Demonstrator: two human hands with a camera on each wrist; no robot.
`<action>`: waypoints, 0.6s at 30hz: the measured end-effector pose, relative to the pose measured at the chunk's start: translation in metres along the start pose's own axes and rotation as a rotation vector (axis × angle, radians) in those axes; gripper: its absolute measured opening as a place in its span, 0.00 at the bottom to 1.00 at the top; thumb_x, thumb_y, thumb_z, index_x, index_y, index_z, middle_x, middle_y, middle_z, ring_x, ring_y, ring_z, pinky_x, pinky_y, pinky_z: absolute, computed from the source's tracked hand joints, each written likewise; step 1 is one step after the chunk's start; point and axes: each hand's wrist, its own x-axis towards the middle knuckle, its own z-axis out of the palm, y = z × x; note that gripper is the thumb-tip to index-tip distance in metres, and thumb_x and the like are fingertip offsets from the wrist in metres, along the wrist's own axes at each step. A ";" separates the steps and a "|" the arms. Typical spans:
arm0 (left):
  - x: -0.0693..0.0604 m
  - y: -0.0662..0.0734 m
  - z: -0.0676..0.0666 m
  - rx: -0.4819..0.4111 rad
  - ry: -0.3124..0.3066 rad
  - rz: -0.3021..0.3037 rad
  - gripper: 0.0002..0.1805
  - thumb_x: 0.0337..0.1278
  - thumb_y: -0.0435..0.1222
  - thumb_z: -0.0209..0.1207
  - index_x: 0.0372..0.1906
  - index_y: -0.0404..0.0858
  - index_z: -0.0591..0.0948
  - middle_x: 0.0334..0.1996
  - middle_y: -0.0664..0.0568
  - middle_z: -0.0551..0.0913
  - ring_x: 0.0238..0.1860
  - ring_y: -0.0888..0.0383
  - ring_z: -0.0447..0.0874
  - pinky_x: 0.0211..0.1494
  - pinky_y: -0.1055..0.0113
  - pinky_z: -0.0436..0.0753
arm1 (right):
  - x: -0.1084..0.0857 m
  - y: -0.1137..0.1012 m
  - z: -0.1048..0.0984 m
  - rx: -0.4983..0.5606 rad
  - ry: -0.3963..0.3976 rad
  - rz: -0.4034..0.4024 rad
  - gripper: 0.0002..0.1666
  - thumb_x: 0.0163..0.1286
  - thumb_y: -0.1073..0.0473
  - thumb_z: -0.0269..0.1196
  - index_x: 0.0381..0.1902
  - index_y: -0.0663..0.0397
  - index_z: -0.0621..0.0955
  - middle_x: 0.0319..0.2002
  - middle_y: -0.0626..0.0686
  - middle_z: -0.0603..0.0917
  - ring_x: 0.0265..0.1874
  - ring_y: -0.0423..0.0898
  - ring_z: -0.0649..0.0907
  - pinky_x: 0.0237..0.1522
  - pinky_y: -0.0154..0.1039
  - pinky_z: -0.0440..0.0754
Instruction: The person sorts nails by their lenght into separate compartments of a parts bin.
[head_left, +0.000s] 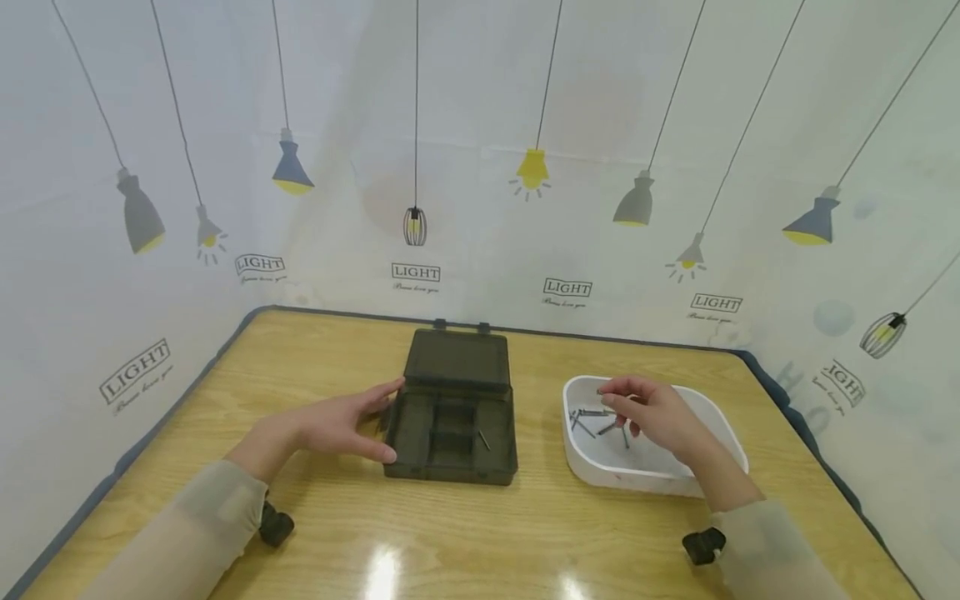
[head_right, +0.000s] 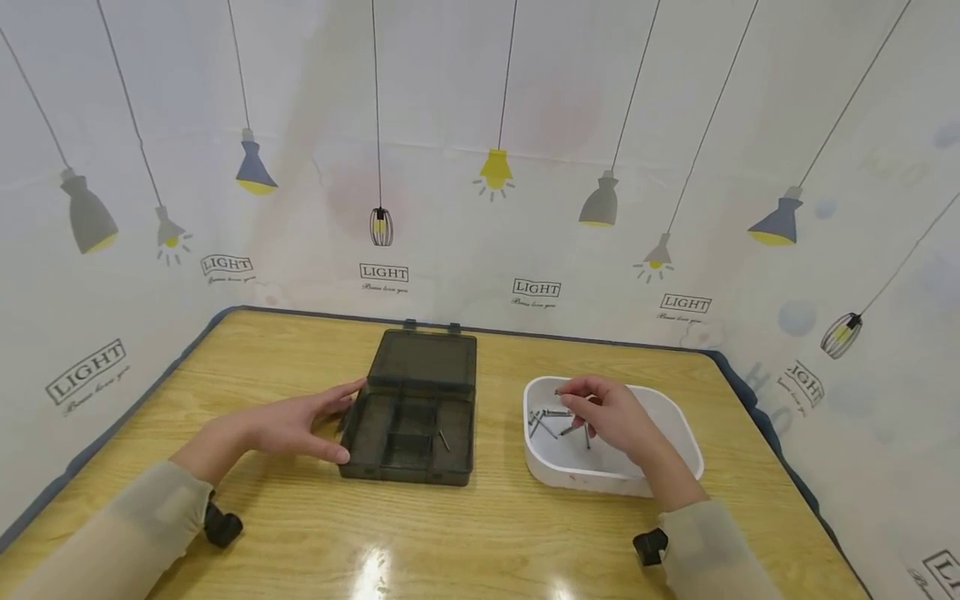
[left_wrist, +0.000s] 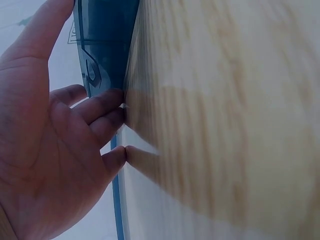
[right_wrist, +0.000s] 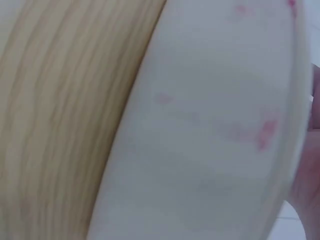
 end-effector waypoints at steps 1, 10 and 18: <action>0.000 0.000 0.000 0.000 0.001 -0.002 0.68 0.63 0.61 0.75 0.93 0.50 0.41 0.89 0.38 0.55 0.89 0.38 0.54 0.88 0.34 0.56 | -0.001 -0.004 0.002 -0.001 0.005 -0.005 0.20 0.84 0.50 0.66 0.62 0.59 0.84 0.42 0.59 0.86 0.38 0.53 0.84 0.34 0.39 0.83; 0.000 -0.002 -0.001 0.004 0.000 -0.007 0.68 0.63 0.61 0.75 0.93 0.50 0.42 0.89 0.39 0.56 0.89 0.39 0.55 0.88 0.33 0.57 | 0.001 -0.027 0.023 -0.010 -0.006 -0.065 0.17 0.82 0.49 0.68 0.58 0.54 0.87 0.53 0.61 0.88 0.46 0.56 0.83 0.44 0.44 0.88; 0.001 -0.003 0.000 -0.007 -0.004 -0.005 0.68 0.63 0.61 0.75 0.93 0.50 0.42 0.89 0.38 0.56 0.89 0.39 0.54 0.88 0.33 0.56 | 0.009 -0.045 0.043 0.013 -0.062 -0.113 0.14 0.83 0.51 0.67 0.55 0.53 0.86 0.46 0.56 0.89 0.33 0.46 0.82 0.31 0.39 0.81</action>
